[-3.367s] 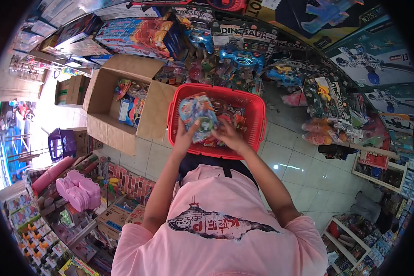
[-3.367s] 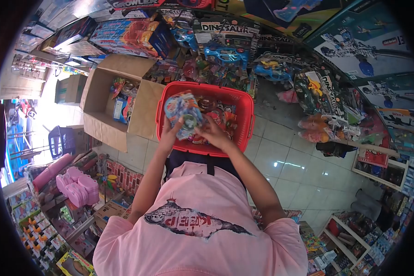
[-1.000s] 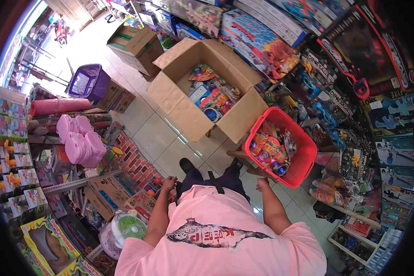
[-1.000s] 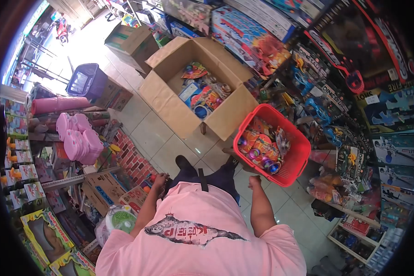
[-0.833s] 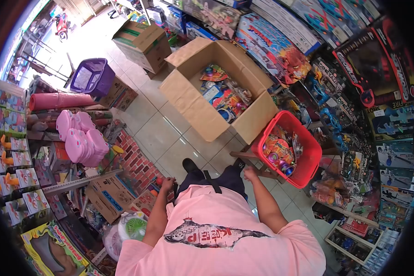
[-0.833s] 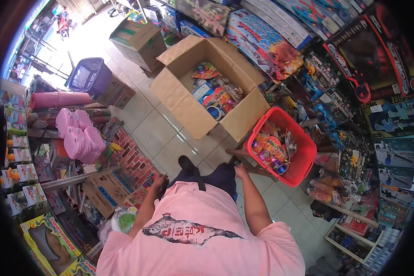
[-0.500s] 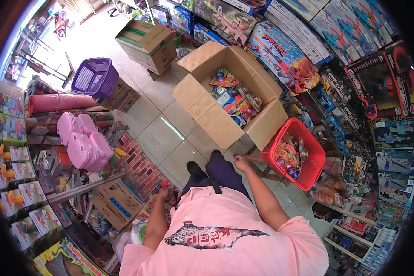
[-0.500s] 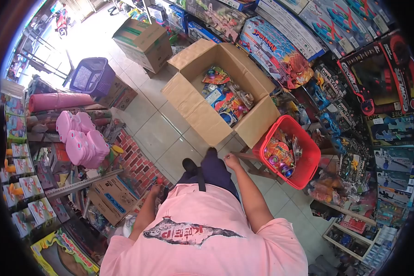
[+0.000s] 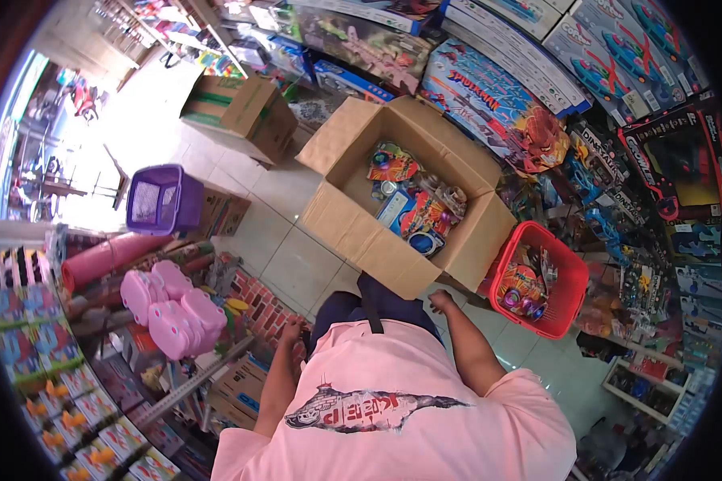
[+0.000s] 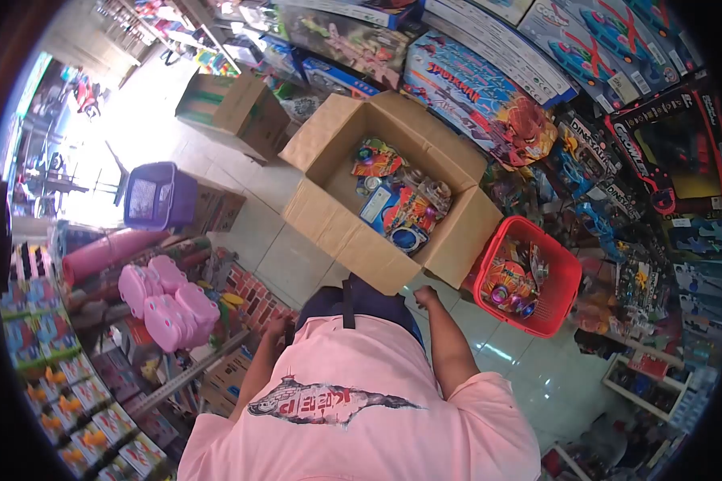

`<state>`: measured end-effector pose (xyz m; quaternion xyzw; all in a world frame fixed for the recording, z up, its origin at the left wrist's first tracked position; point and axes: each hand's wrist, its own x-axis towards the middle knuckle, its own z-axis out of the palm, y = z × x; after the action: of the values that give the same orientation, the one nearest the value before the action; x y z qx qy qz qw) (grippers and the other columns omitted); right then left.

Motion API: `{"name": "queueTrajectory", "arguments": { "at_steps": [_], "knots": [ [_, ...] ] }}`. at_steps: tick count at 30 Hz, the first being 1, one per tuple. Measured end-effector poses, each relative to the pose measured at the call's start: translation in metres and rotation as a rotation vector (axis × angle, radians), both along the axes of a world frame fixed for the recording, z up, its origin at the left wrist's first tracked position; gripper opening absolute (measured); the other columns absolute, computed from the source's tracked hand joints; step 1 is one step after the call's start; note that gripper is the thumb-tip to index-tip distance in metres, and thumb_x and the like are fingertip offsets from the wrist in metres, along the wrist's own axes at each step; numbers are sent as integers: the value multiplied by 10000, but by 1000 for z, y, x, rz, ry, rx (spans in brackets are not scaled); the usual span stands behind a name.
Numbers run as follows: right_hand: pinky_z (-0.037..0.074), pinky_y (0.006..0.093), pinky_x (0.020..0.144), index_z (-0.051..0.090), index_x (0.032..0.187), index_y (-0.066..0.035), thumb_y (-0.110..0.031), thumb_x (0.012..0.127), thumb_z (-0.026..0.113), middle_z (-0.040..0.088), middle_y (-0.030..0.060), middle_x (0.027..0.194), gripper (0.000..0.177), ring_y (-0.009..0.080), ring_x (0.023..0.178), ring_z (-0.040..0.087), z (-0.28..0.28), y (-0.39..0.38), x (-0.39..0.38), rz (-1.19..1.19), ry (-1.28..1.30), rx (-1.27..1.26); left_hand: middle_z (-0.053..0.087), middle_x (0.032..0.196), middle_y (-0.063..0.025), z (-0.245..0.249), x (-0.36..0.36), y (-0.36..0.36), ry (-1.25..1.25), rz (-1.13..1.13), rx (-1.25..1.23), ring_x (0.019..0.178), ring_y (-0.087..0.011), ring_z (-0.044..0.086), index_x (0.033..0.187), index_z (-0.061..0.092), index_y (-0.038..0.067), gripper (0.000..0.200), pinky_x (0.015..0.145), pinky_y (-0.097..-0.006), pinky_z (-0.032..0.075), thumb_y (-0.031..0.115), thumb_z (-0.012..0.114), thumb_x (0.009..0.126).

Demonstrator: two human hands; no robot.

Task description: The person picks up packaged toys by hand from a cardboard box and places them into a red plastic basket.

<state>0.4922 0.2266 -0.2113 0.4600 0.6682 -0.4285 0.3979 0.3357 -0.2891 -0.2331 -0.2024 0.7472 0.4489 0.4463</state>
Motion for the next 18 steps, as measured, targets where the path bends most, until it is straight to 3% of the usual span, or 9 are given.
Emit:
{"name": "queueTrajectory", "arguments": {
  "at_steps": [2, 3, 8, 11, 14, 17, 18],
  "knots": [
    [571, 369, 560, 647, 984, -8, -324, 872, 537, 714, 132, 843, 353, 217, 695, 717, 6, -1, -33, 1, 131, 29, 696, 844, -87, 9, -36, 8, 17, 41, -30, 704, -200, 651, 1026, 629, -4, 295, 588, -334, 500, 272, 545, 966],
    [564, 359, 545, 631, 1026, -6, -346, 884, 540, 708, 125, 834, 381, 202, 691, 710, 13, -4, -42, -31, 226, 50, 703, 854, -79, 22, -59, 13, 26, -155, -137, 682, -183, 640, 1056, 631, 1, 327, 577, -322, 495, 305, 556, 962],
    [557, 349, 537, 617, 1058, -1, -346, 892, 544, 702, 121, 825, 390, 196, 680, 701, 13, -14, -35, -184, 287, 103, 699, 865, -78, 46, -160, 58, 11, -212, -72, 638, -153, 626, 1050, 620, 24, 310, 547, -291, 468, 316, 586, 952],
    [552, 342, 531, 607, 1082, 3, -346, 898, 547, 697, 118, 819, 399, 191, 672, 695, 11, -17, -25, -276, 322, 147, 686, 866, -75, 52, -228, 90, 218, -254, 2, 651, -146, 633, 1036, 603, 16, 312, 540, -280, 456, 319, 574, 971],
    [546, 335, 524, 596, 1106, 6, -346, 904, 550, 693, 115, 812, 409, 187, 663, 688, 8, -16, -20, -356, 351, 216, 672, 892, -78, 93, -297, 148, 530, -265, 90, 706, -148, 642, 1038, 588, 8, 298, 586, -296, 475, 301, 555, 991],
    [568, 376, 585, 603, 1159, -1, -335, 918, 530, 699, 153, 945, 418, 234, 763, 709, 62, -8, -14, -598, 192, 70, 668, 908, -85, 164, -349, 223, 674, -259, 140, 771, -170, 646, 1056, 586, 4, 274, 658, -306, 490, 268, 538, 1001],
    [557, 363, 566, 620, 1120, 3, -325, 932, 519, 702, 143, 922, 391, 229, 754, 708, 93, -5, -16, -513, 149, 48, 666, 907, -89, 184, -360, 246, 797, -287, 190, 790, -180, 644, 1067, 588, 4, 246, 688, -311, 493, 235, 535, 1001]
  ]
}}
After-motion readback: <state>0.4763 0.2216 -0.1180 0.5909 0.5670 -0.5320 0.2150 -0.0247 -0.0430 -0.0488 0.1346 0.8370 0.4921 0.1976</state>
